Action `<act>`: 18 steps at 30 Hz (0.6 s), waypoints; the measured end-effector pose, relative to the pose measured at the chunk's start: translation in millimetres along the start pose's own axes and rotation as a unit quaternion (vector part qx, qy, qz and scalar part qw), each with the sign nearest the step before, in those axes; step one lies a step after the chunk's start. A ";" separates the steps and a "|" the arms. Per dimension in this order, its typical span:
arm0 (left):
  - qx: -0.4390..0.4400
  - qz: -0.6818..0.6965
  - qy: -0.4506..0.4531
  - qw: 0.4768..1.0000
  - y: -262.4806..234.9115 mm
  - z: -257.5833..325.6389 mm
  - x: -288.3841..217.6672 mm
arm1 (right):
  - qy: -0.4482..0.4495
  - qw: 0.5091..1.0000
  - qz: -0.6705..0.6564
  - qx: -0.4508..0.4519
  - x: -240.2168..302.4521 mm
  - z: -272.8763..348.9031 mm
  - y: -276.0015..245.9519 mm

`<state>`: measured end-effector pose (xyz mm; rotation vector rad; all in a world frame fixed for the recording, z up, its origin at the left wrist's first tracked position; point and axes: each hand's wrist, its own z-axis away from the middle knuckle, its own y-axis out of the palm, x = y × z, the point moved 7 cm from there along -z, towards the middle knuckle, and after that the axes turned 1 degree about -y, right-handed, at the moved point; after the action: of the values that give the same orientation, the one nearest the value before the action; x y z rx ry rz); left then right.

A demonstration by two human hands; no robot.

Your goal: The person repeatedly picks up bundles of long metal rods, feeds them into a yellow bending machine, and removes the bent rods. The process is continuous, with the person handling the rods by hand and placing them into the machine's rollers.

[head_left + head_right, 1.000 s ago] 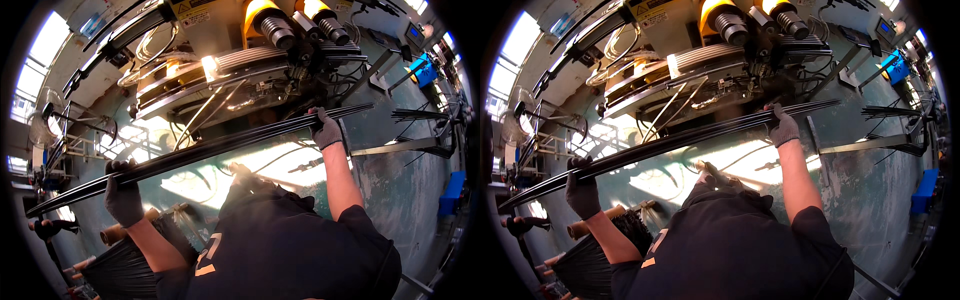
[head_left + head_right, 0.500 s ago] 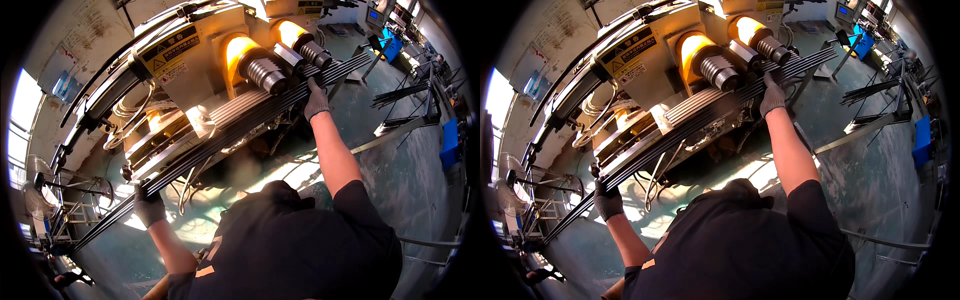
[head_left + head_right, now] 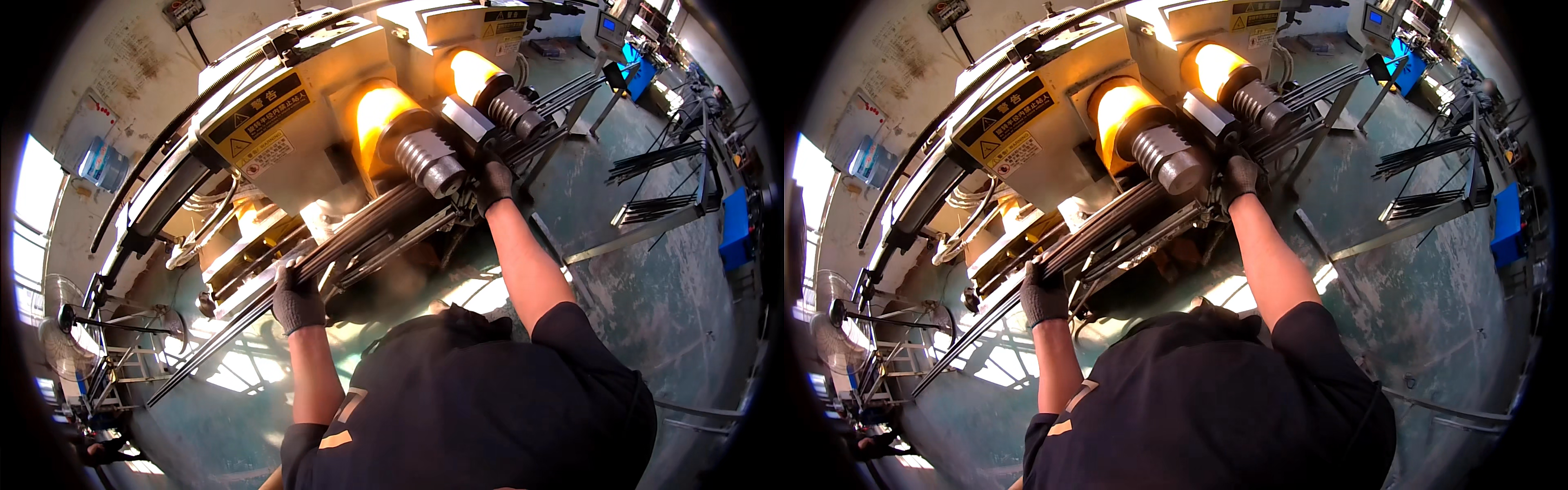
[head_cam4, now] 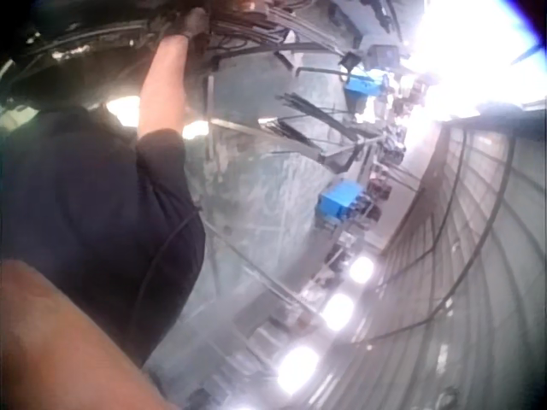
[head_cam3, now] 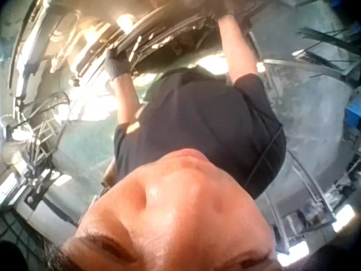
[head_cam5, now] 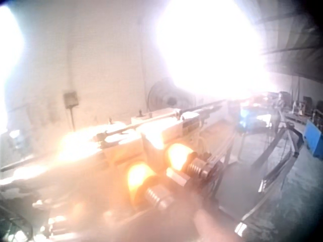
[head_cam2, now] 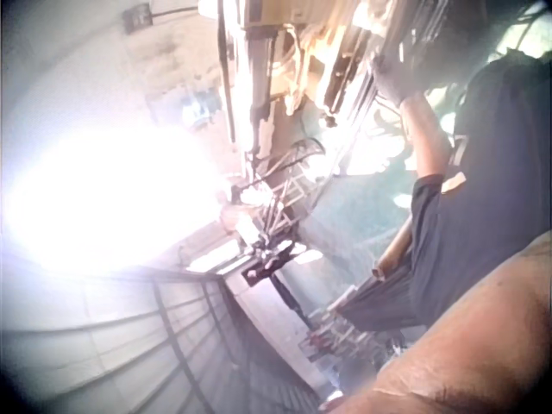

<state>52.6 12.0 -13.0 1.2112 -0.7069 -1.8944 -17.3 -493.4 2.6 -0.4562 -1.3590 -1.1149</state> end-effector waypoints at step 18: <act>-0.001 0.016 0.072 0.997 -14.5 -13.1 -30.3 | -0.086 0.996 0.028 0.021 5.9 5.8 -8.9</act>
<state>68.0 44.5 -14.5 1.3130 -0.6415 -1.7619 -28.7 -494.8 6.4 -0.5658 -1.5073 -1.0171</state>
